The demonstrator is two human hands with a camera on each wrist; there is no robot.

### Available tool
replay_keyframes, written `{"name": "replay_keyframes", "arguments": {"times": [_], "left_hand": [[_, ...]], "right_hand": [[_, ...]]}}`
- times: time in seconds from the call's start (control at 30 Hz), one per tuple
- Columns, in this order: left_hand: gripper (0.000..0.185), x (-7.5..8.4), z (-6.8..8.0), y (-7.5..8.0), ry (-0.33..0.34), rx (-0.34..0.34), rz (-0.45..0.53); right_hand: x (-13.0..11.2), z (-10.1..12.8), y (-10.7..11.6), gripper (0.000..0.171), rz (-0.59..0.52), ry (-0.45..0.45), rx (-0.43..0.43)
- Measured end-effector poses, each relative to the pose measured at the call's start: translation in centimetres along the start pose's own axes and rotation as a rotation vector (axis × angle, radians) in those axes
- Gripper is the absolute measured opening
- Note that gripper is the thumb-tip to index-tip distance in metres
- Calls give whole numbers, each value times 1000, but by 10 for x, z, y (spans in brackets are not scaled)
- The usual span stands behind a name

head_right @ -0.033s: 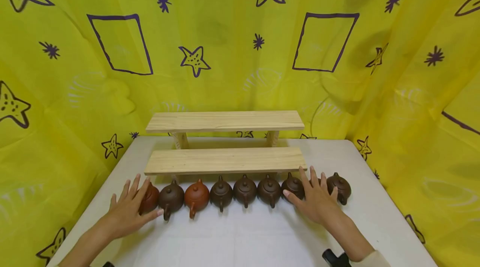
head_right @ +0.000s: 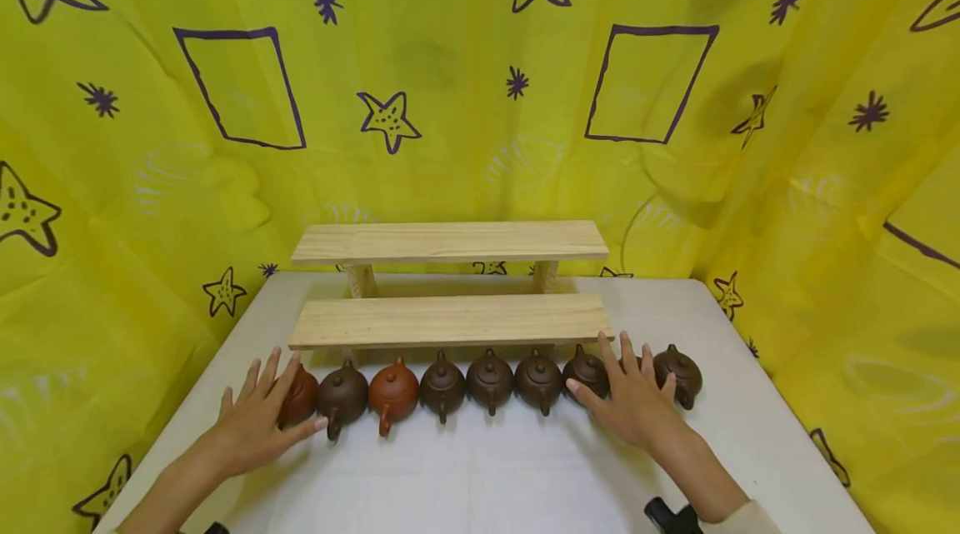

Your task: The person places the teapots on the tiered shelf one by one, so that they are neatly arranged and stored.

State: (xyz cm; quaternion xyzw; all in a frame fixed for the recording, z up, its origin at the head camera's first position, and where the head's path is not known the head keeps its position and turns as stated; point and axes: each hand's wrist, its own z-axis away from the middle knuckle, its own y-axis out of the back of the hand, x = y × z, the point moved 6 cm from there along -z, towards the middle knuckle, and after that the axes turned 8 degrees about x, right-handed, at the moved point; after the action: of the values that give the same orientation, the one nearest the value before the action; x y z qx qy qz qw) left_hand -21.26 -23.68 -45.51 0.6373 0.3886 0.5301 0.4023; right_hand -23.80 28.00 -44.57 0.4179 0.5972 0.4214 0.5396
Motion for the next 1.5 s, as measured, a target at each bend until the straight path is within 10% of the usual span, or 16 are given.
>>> {"name": "replay_keyframes", "arguments": {"times": [1.13, 1.5], "left_hand": [[91, -22, -67, 23, -12, 93, 220], [96, -41, -83, 11, 106, -45, 231]], "right_hand": [[76, 14, 24, 102, -66, -167, 55], [117, 24, 27, 95, -24, -240, 63]]}}
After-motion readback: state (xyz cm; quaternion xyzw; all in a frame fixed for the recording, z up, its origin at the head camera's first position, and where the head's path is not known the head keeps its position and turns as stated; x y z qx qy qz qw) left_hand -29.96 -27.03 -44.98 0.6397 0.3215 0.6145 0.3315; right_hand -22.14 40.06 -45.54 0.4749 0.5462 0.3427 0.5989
